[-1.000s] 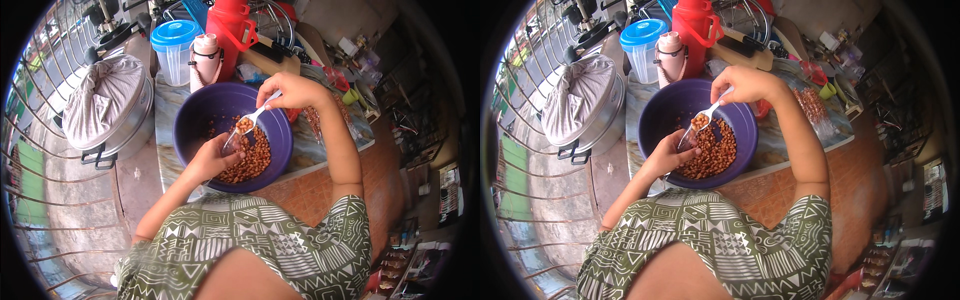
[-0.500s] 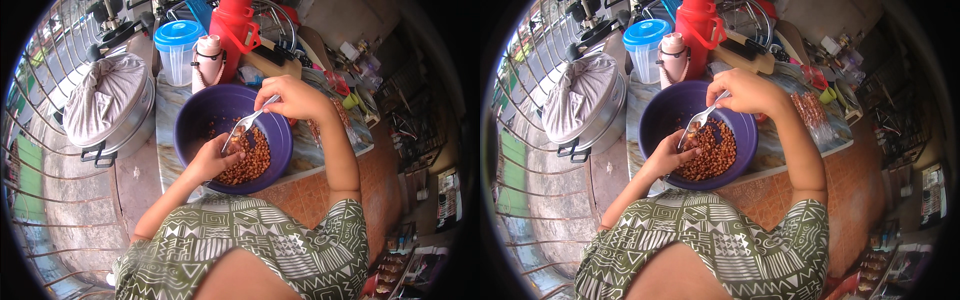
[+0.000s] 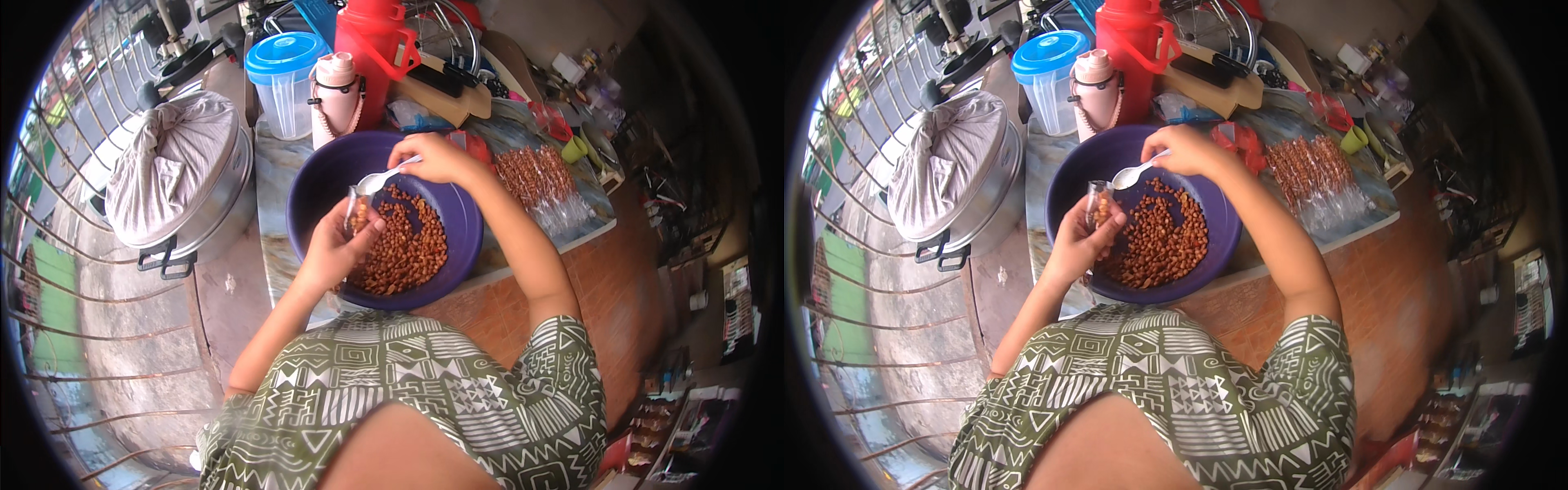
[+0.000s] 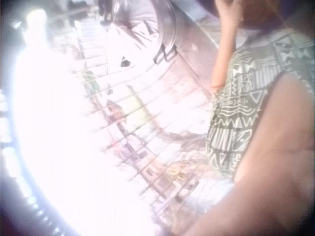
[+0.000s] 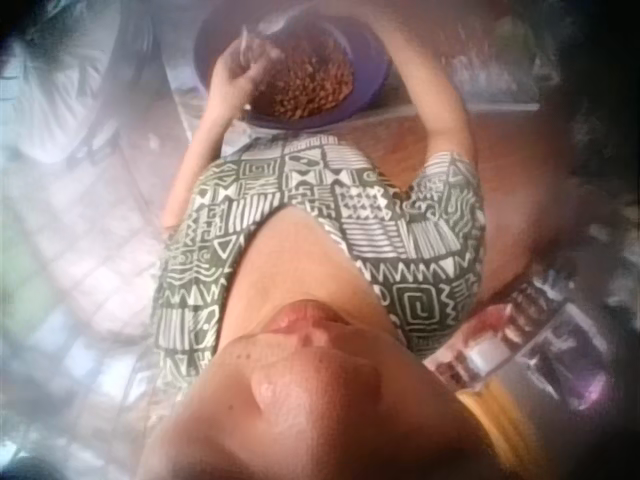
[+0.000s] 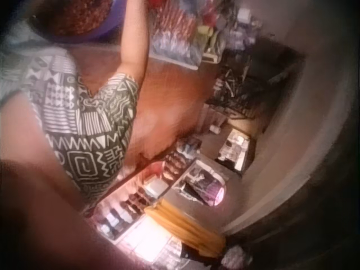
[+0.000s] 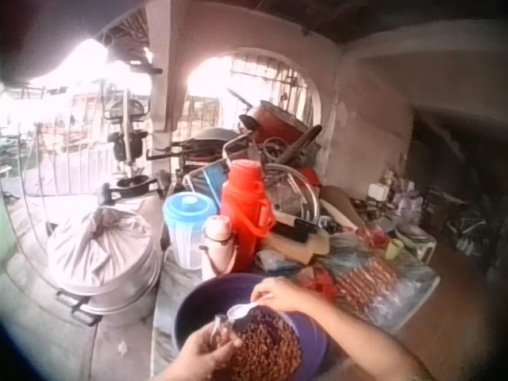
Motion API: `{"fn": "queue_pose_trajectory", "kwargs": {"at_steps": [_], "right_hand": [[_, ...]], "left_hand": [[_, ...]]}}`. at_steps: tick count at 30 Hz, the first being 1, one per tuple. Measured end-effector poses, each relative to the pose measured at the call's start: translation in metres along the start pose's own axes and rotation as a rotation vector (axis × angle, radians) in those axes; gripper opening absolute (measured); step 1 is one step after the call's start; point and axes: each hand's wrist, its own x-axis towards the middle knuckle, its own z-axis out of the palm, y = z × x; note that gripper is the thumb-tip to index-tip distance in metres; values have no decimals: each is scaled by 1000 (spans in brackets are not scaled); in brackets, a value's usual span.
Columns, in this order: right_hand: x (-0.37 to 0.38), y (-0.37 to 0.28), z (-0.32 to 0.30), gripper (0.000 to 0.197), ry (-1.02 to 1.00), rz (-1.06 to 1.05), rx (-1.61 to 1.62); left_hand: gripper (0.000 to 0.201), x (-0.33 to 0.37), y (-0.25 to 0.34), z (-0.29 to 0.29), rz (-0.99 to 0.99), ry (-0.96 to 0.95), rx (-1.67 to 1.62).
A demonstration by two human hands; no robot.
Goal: The person scoops roasted peanuts from a purple bowl into small clear plastic bags using a white plastic spoon. After filling each bag, the person places it on a tray with other filled bags. The process is repeated continuously throughout the clip.
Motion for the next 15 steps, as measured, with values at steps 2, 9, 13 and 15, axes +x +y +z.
{"fn": "queue_pose_trajectory", "kwargs": {"at_steps": [2, 9, 13, 15], "right_hand": [[17, 23, 39, 17, 18, 10, -42], [30, 35, 116, 21, -277, 66, 316], [3, 20, 117, 20, -514, -44, 429], [-7, 12, 99, 20, -613, 19, 417]], "left_hand": [[11, -2, 6, -4, -6, 39, -38], [11, -8, 18, -13, 44, 92, -8], [10, -5, 8, -13, 44, 46, -34], [9, -4, 6, -11, 17, 27, -23]]}}
